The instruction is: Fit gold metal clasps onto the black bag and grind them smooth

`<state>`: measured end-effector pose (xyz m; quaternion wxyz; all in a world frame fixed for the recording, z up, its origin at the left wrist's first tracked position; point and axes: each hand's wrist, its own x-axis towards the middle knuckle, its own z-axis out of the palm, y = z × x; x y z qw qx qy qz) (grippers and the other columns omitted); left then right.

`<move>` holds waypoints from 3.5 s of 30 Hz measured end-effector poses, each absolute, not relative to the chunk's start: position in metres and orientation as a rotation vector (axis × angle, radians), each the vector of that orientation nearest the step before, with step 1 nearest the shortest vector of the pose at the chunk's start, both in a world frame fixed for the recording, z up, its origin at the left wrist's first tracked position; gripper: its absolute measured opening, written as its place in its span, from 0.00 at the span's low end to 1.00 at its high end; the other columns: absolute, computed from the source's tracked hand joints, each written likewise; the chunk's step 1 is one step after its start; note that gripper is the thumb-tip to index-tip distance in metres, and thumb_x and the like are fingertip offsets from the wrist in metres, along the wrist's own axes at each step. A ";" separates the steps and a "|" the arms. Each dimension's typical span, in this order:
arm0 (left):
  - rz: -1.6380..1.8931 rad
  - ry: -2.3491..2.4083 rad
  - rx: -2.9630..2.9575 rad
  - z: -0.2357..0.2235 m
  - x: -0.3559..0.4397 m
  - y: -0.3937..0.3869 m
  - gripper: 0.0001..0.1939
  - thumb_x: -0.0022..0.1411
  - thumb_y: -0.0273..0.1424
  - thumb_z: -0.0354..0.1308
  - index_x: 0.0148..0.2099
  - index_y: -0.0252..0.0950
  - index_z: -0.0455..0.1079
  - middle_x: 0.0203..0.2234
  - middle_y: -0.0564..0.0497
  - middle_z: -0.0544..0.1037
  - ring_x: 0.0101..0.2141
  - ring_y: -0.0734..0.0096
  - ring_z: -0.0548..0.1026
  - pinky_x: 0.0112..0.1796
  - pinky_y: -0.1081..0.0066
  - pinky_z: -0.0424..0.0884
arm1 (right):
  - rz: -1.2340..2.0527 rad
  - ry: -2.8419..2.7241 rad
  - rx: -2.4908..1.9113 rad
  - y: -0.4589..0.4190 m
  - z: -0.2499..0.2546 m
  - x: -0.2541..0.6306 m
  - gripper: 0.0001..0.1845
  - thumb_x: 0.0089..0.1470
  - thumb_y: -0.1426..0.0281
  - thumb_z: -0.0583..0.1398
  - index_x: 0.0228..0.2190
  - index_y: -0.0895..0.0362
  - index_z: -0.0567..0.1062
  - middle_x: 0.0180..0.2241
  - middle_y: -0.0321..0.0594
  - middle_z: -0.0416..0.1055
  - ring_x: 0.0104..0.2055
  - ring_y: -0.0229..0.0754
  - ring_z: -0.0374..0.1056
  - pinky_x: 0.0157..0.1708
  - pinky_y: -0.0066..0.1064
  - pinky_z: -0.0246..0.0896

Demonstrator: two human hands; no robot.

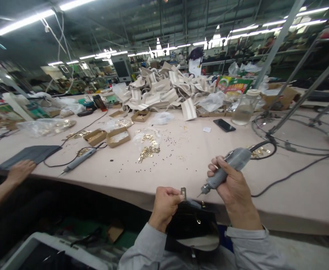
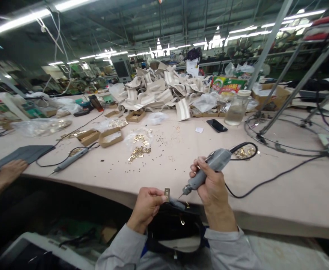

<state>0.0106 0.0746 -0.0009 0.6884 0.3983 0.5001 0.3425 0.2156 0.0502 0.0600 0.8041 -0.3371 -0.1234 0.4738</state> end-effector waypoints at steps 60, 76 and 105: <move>0.769 1.092 0.961 -0.001 0.013 0.067 0.08 0.36 0.28 0.68 0.23 0.30 0.75 0.09 0.56 0.66 0.11 0.82 0.54 0.16 0.74 0.44 | 0.757 -0.640 -0.784 0.051 0.063 0.152 0.15 0.52 0.68 0.75 0.37 0.57 0.77 0.26 0.36 0.73 0.23 0.37 0.68 0.23 0.29 0.63; 0.768 1.051 0.969 -0.001 0.013 0.066 0.07 0.36 0.28 0.68 0.22 0.29 0.77 0.14 0.51 0.72 0.15 0.79 0.60 0.20 0.73 0.49 | 0.744 -0.764 -0.911 0.048 0.051 0.147 0.14 0.54 0.66 0.75 0.38 0.58 0.79 0.28 0.38 0.75 0.22 0.39 0.69 0.21 0.31 0.64; 0.740 1.088 0.924 0.007 0.014 0.063 0.05 0.34 0.28 0.64 0.18 0.32 0.72 0.08 0.57 0.63 0.08 0.83 0.53 0.12 0.75 0.41 | 0.699 -0.466 -0.739 0.052 0.074 0.155 0.20 0.46 0.69 0.78 0.34 0.56 0.74 0.26 0.31 0.71 0.23 0.35 0.66 0.22 0.27 0.62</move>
